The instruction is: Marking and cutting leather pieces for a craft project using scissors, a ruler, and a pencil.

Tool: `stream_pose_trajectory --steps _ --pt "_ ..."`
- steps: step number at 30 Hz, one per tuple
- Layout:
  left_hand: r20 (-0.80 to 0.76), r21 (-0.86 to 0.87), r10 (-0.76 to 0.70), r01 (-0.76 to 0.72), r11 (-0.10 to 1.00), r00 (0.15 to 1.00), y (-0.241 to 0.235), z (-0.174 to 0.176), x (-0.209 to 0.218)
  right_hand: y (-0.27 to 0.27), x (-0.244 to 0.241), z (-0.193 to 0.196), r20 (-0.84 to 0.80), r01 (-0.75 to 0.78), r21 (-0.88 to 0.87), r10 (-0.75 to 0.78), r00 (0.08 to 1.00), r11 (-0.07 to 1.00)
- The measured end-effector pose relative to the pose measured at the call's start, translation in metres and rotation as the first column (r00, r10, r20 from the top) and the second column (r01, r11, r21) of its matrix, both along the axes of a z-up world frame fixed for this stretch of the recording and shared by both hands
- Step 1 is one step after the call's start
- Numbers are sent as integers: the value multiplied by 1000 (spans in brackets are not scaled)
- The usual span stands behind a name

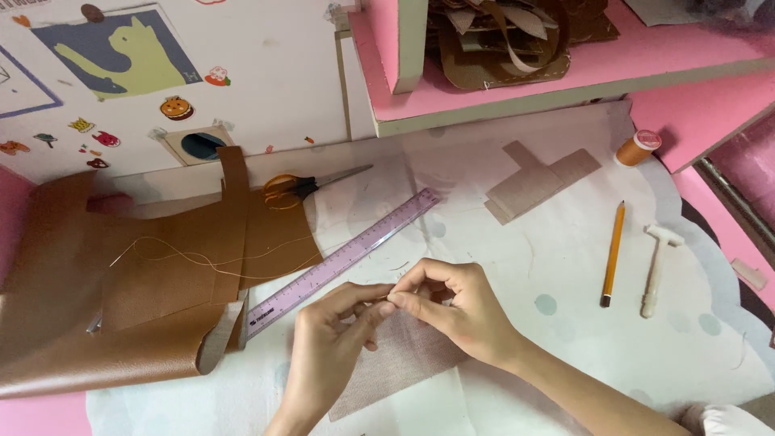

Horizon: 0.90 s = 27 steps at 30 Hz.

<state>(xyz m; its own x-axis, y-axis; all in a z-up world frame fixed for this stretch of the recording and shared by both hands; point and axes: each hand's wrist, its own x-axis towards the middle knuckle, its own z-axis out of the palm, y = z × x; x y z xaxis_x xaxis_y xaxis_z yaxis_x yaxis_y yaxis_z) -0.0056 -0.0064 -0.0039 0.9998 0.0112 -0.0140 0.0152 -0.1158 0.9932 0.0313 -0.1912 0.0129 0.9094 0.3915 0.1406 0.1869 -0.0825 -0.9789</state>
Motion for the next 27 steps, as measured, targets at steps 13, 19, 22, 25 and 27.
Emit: stream_pose_trajectory --steps 13,19,22,25,27 --pt "14 -107 138 -136 985 990 1 -2 1 -2 1 -2 131 -52 -140 70 989 989" --pt "-102 -219 162 -180 959 982 6 -11 6 -3 1 0 139 -113 -163 136 981 980" --pt "-46 -155 180 -185 970 983 9 -11 5 -4 2 -2 89 -149 -157 164 982 976" --pt "-11 15 200 -200 980 980 7 -7 3 -4 3 -4 53 -175 -124 183 982 977" --pt "38 187 222 -225 956 974 7 -8 2 -4 4 -8 30 -196 -76 199 979 978"
